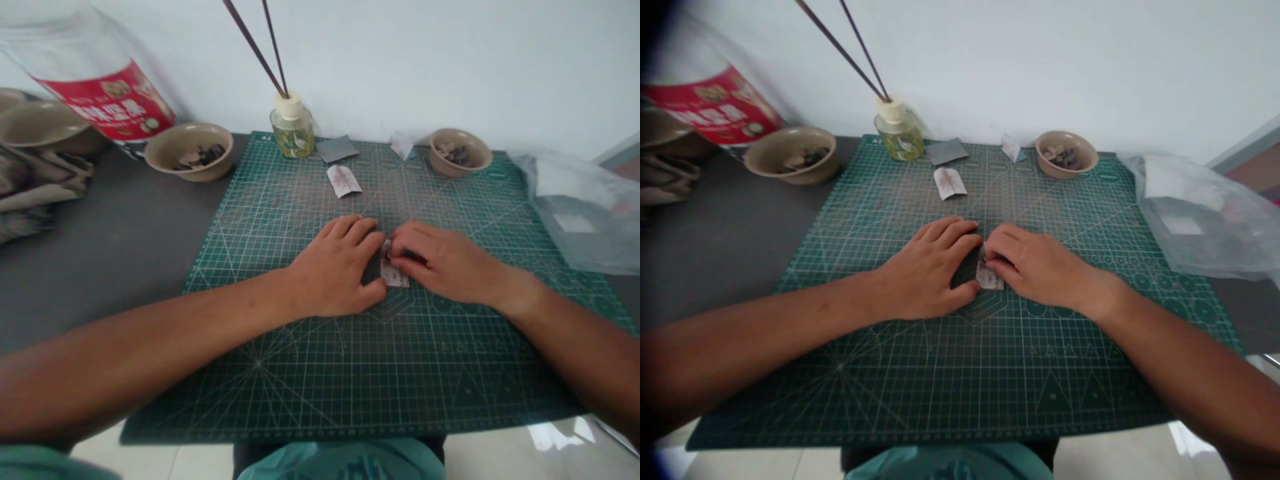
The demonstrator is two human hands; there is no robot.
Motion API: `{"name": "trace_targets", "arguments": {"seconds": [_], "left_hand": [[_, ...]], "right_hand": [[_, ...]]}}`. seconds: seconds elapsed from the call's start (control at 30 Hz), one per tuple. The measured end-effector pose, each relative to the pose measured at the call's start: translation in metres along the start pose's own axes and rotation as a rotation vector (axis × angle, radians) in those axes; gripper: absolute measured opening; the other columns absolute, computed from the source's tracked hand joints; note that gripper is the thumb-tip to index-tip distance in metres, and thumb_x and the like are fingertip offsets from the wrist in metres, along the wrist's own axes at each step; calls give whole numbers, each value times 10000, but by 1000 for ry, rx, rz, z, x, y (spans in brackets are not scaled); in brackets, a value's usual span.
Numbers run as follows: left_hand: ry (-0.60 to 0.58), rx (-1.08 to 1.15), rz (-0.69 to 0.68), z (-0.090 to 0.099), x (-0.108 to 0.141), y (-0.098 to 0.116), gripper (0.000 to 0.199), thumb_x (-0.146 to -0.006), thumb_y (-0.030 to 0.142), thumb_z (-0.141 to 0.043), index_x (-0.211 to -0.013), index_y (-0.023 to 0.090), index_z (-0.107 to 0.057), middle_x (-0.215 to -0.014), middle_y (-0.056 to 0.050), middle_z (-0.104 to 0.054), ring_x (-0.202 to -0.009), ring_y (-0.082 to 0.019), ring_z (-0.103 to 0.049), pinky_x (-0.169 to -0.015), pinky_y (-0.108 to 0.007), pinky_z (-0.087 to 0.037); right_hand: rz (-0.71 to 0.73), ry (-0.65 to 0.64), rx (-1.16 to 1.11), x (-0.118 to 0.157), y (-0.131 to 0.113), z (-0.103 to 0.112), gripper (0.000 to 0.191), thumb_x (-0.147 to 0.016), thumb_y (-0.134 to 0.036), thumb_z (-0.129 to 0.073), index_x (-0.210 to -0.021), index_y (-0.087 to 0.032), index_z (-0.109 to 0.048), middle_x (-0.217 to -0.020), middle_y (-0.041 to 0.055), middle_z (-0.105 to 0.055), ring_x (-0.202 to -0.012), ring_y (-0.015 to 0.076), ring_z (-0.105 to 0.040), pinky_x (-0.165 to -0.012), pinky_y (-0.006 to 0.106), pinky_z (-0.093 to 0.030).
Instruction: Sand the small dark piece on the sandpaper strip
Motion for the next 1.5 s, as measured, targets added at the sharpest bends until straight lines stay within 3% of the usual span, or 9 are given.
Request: {"name": "trace_targets", "arguments": {"seconds": [0.23,0.4,0.57,0.77,0.93,1.07,1.17,1.37,1.5], "left_hand": [[7,-5,5,0,0,1,589,-990,480,-619,-1465,132,-604,-1604,-194,-586,-1535,-408,-494,-1305,-596,-416],[11,-4,0,-1,0,-1,554,-987,487,-618,-1421,143,-621,-1584,-184,-602,-1512,-393,-515,-1293,-584,-432],[10,-6,1,-1,0,0,595,-990,482,-619,-1457,113,-606,-1600,-204,-588,-1530,-415,-492,-1303,-603,-414],[0,3,0,0,0,0,584,-992,495,-617,-1442,123,-612,-1599,-194,-594,-1523,-405,-501,-1302,-592,-419],[9,4,2,-2,0,-1,589,-986,484,-624,-1459,134,-598,-1608,-200,-584,-1538,-406,-489,-1301,-603,-414],[8,-1,1,-2,0,0,604,-994,490,-613,-1478,130,-592,-1615,-197,-579,-1538,-406,-487,-1304,-595,-410],[-3,-5,0,0,0,1,593,-991,488,-608,-1458,121,-605,-1604,-192,-590,-1523,-398,-499,-1308,-576,-408],[-3,-5,9,0,0,1,584,-996,484,-611,-1464,136,-598,-1609,-190,-587,-1534,-399,-494,-1307,-582,-406],[-5,-1,3,-1,1,0,601,-997,500,-611,-1476,137,-595,-1619,-194,-578,-1543,-405,-485,-1298,-592,-417]], "right_hand": [[-76,50,136,0,2,4,148,-1086,-305,-574,-1078,-224,-698,-1123,101,-746,-961,281,-710,-805,411,-528],[106,-31,32,3,-5,0,165,-1099,-263,-557,-1073,-233,-717,-1122,79,-749,-974,248,-731,-805,370,-540],[41,29,140,2,3,7,170,-1098,-273,-549,-1099,-236,-715,-1142,92,-736,-981,264,-723,-794,381,-533],[143,-89,26,4,-5,4,168,-1099,-281,-548,-1070,-253,-711,-1113,68,-752,-927,241,-731,-758,363,-527],[45,3,105,-1,2,7,175,-1079,-293,-561,-1089,-243,-729,-1145,98,-755,-946,278,-729,-744,385,-516],[80,-109,-29,2,6,16,147,-1079,-324,-589,-1015,-257,-704,-1037,57,-741,-893,249,-722,-792,387,-534],[142,-170,-140,5,-3,10,151,-1090,-319,-587,-1024,-270,-713,-1050,42,-759,-885,224,-733,-776,361,-536],[45,-4,57,4,2,7,154,-1074,-322,-579,-1069,-266,-722,-1117,84,-756,-954,289,-738,-771,408,-531],[102,-95,8,7,2,11,155,-1090,-330,-561,-1031,-272,-691,-1059,62,-746,-855,250,-724,-750,393,-533]]}}
Point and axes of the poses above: each hand's wrist, its own x-axis away from the middle knuckle, its own z-axis out of the back of the hand, y = z × x, the point moved 1 cm from there along -x, towards the middle knuckle
